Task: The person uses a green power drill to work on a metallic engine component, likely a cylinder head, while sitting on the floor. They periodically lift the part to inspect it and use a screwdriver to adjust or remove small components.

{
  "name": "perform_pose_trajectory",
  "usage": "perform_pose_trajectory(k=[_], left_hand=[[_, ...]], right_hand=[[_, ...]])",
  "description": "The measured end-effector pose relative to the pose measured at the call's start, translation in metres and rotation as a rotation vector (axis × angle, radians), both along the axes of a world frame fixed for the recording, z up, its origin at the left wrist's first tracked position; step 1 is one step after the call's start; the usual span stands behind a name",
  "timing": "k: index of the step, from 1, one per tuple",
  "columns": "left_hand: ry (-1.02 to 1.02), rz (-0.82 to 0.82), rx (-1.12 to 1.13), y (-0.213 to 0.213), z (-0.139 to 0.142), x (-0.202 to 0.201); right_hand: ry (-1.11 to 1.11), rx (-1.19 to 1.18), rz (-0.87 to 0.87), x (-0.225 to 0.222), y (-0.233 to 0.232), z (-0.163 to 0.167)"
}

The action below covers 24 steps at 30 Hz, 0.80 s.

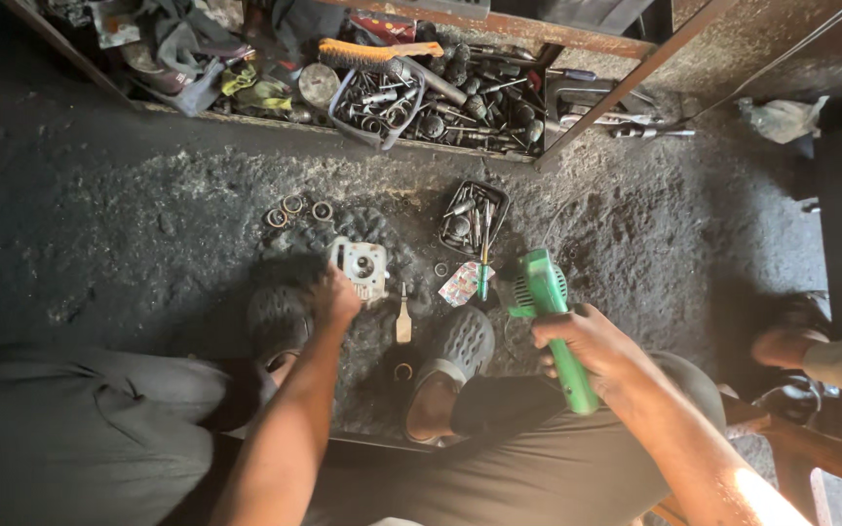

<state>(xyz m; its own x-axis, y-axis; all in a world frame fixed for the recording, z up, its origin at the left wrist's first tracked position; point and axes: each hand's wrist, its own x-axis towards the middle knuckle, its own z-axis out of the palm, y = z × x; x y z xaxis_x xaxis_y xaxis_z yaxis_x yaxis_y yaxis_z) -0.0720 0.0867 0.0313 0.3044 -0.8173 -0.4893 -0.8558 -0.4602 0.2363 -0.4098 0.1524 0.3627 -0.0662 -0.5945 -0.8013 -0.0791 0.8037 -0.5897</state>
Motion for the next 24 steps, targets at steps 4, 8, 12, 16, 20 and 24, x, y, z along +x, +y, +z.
perform_pose_trajectory(k=[4, 8, 12, 16, 20, 24], left_hand=[[0.003, -0.514, 0.03, -0.043, 0.026, 0.031], [-0.225, -1.112, -0.015, -0.088, 0.049, 0.011], [-0.188, -1.252, -0.03, -0.097, 0.04, -0.035], [-0.098, -0.935, -0.135, -0.075, 0.028, -0.06], [0.121, -0.294, -0.05, -0.033, 0.032, -0.06], [0.097, -0.112, -0.098, -0.008, 0.039, -0.061]], right_hand=[[-0.062, 0.035, 0.021, 0.007, -0.001, 0.0], [-0.04, 0.07, 0.085, 0.017, -0.002, 0.005], [0.013, 0.098, 0.147, 0.026, -0.006, 0.011], [0.004, 0.089, 0.156, 0.029, -0.006, 0.012], [0.007, 0.093, 0.15, 0.027, -0.004, 0.01], [0.013, 0.071, 0.168, 0.023, 0.001, 0.01]])
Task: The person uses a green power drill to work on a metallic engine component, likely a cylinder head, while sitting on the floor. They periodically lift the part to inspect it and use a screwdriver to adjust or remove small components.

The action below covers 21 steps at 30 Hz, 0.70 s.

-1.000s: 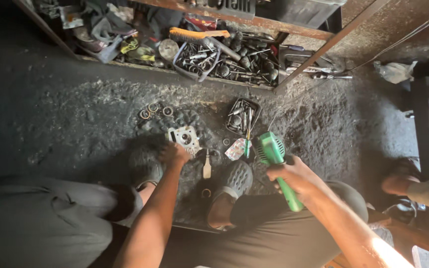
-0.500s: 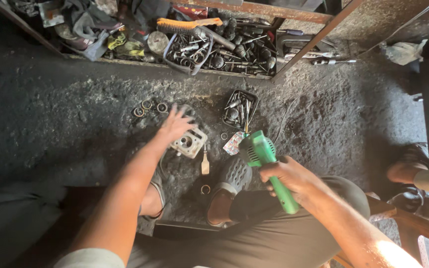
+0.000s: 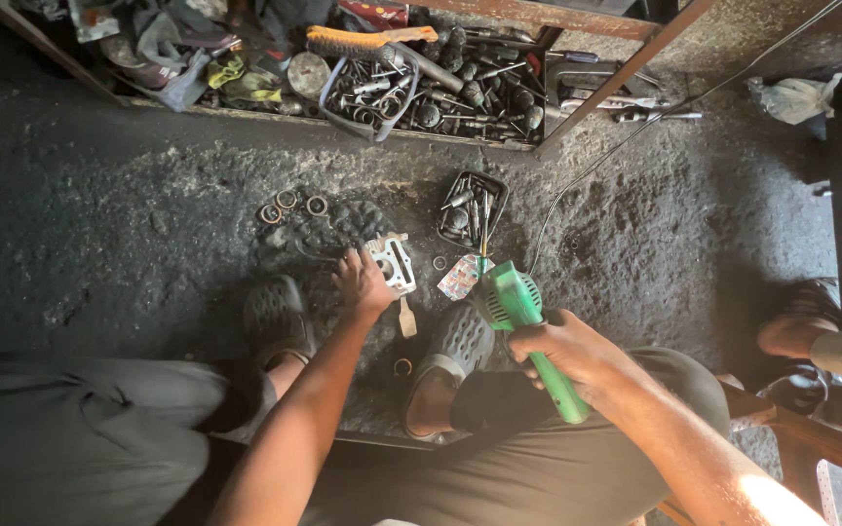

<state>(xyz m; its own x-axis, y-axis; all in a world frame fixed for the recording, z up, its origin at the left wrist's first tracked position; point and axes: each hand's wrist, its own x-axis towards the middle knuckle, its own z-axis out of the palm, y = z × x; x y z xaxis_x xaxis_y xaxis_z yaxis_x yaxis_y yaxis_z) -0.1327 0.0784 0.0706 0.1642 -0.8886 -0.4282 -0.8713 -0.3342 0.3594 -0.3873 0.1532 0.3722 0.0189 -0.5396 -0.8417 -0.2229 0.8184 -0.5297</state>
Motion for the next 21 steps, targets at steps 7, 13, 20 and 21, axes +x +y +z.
perform_pose_trajectory(k=[7, 13, 20, 21], left_hand=[[-0.181, -0.276, 0.024, -0.015, -0.006, -0.001], [-0.093, -0.399, 0.062, -0.017, -0.004, 0.009], [0.045, -0.392, 0.166, 0.057, -0.007, 0.039], [0.049, -0.383, 0.127, 0.061, -0.008, 0.043]], right_hand=[[0.001, 0.021, -0.039, -0.005, 0.009, -0.005], [0.05, 0.009, -0.03, -0.01, 0.015, -0.012], [0.073, 0.008, 0.008, -0.013, 0.009, -0.021], [0.081, 0.003, 0.02, -0.014, 0.009, -0.023]])
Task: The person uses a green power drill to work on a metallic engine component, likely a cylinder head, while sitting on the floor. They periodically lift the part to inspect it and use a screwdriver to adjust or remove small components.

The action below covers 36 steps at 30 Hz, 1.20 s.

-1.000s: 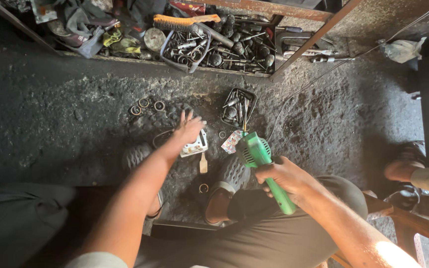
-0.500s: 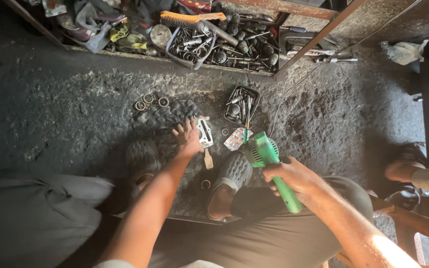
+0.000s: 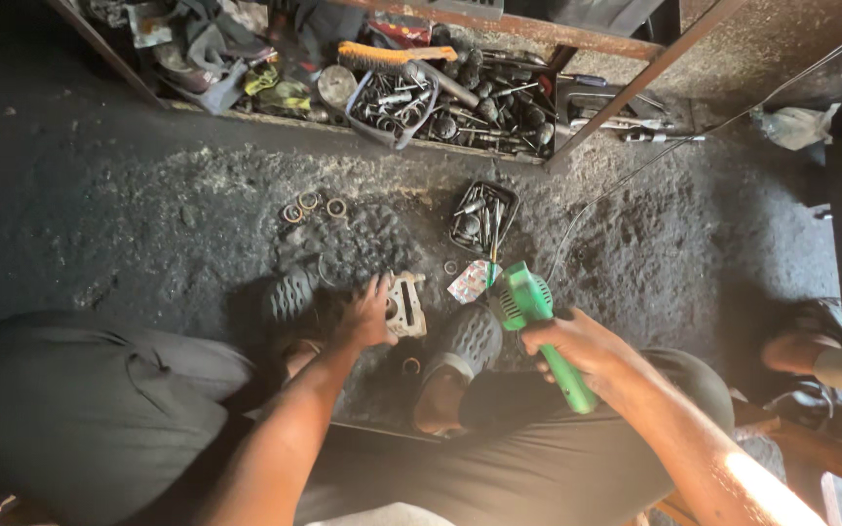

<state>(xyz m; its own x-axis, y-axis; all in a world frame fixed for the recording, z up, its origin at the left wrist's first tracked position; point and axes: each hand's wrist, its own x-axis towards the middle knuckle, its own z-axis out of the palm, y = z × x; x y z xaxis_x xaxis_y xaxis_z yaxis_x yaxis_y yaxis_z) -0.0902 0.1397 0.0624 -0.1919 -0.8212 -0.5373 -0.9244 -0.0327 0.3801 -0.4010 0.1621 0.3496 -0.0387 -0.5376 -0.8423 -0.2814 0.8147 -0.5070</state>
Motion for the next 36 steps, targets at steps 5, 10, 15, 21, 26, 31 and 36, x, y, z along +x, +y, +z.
perform_pose_trajectory(k=[5, 10, 15, 21, 26, 31, 36], left_hand=[[0.014, -0.084, -0.075, -0.024, 0.013, 0.006], [0.283, 0.507, 0.015, 0.001, 0.078, -0.03], [1.153, 1.159, 0.839, 0.061, 0.119, -0.064], [1.696, 1.3, 1.315, 0.076, 0.079, -0.069], [1.148, 0.344, -0.492, 0.107, 0.034, -0.075], [1.161, 0.502, -0.458, 0.1, 0.019, -0.065], [1.593, 1.529, 0.73, 0.065, 0.036, -0.071]], right_hand=[[-0.024, -0.035, 0.078, -0.001, 0.003, 0.0], [0.157, -0.03, 0.28, 0.027, 0.012, 0.03], [0.29, -0.329, 1.121, 0.072, 0.035, 0.098], [0.418, -0.12, 1.436, 0.093, 0.051, 0.134], [0.546, -0.912, 1.257, 0.09, 0.059, 0.094], [0.636, -0.5, 1.343, 0.097, 0.036, 0.044], [0.634, -0.471, 1.743, 0.11, -0.026, 0.036]])
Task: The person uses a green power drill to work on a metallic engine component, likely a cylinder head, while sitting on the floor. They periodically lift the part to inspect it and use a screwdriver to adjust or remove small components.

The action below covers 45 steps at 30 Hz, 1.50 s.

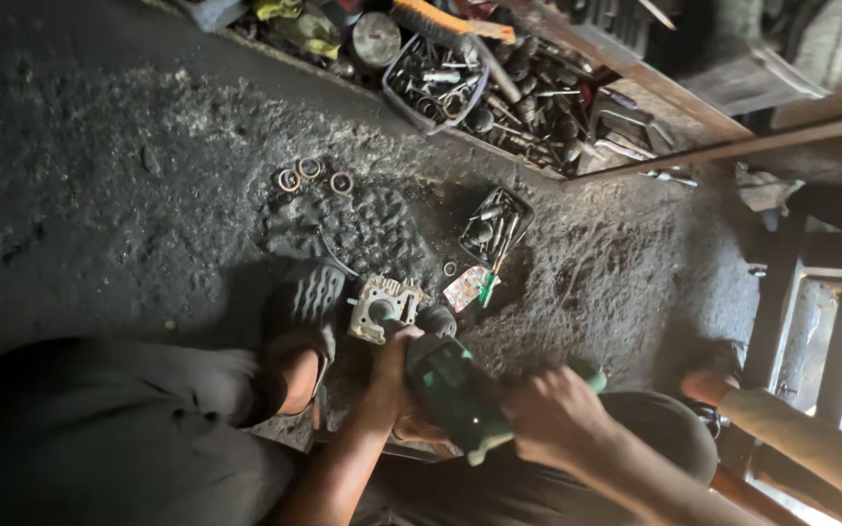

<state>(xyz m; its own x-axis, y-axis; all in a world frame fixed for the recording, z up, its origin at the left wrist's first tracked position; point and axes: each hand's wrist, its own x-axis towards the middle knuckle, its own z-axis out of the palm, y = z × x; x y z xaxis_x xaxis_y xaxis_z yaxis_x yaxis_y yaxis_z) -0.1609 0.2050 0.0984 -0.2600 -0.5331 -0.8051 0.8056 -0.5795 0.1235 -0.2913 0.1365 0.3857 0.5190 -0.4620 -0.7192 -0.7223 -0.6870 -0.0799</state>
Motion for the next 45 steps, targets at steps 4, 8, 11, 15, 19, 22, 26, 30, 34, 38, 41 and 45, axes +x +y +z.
perform_pose_trajectory(k=[4, 8, 11, 15, 19, 22, 26, 30, 34, 38, 41, 45], left_hand=[[0.043, 0.222, -0.132, -0.005, 0.014, -0.012], [0.426, 0.436, 0.154, -0.019, 0.01, -0.026], [0.439, 0.465, 0.08, -0.034, 0.008, -0.033], [0.189, 0.432, -0.068, -0.049, 0.022, -0.015], [0.234, 0.351, -0.072, -0.051, 0.057, 0.015], [0.433, 0.406, 0.234, -0.033, 0.095, -0.004], [0.417, 0.345, 0.159, -0.028, 0.095, -0.011], [0.374, 0.417, 0.352, -0.032, 0.086, -0.007], [0.375, 0.455, 0.308, -0.042, 0.085, -0.009], [0.463, 0.53, 0.161, -0.047, 0.079, -0.012], [0.465, 0.662, 0.08, -0.049, 0.07, -0.016], [0.584, 0.759, 0.079, -0.049, 0.06, -0.021]], right_hand=[[0.081, 0.107, 0.188, 0.006, -0.054, 0.002], [-0.041, 0.027, 0.387, -0.001, -0.096, -0.004], [-0.129, -0.014, 0.585, -0.007, -0.12, -0.011], [-0.118, -0.116, 0.71, 0.012, -0.113, -0.022], [-0.233, -0.127, 0.515, 0.025, -0.078, -0.01], [-0.143, -0.02, 0.454, 0.023, -0.076, -0.005], [-0.113, 0.011, 0.445, 0.021, -0.086, -0.004], [-0.064, 0.054, 0.428, 0.015, -0.089, -0.001], [0.0, 0.116, 0.442, 0.005, -0.11, -0.01], [0.021, 0.118, 0.69, 0.013, -0.136, -0.015], [0.075, 0.098, 1.009, 0.032, -0.158, -0.015], [0.131, 0.114, 1.229, 0.061, -0.182, -0.014]])
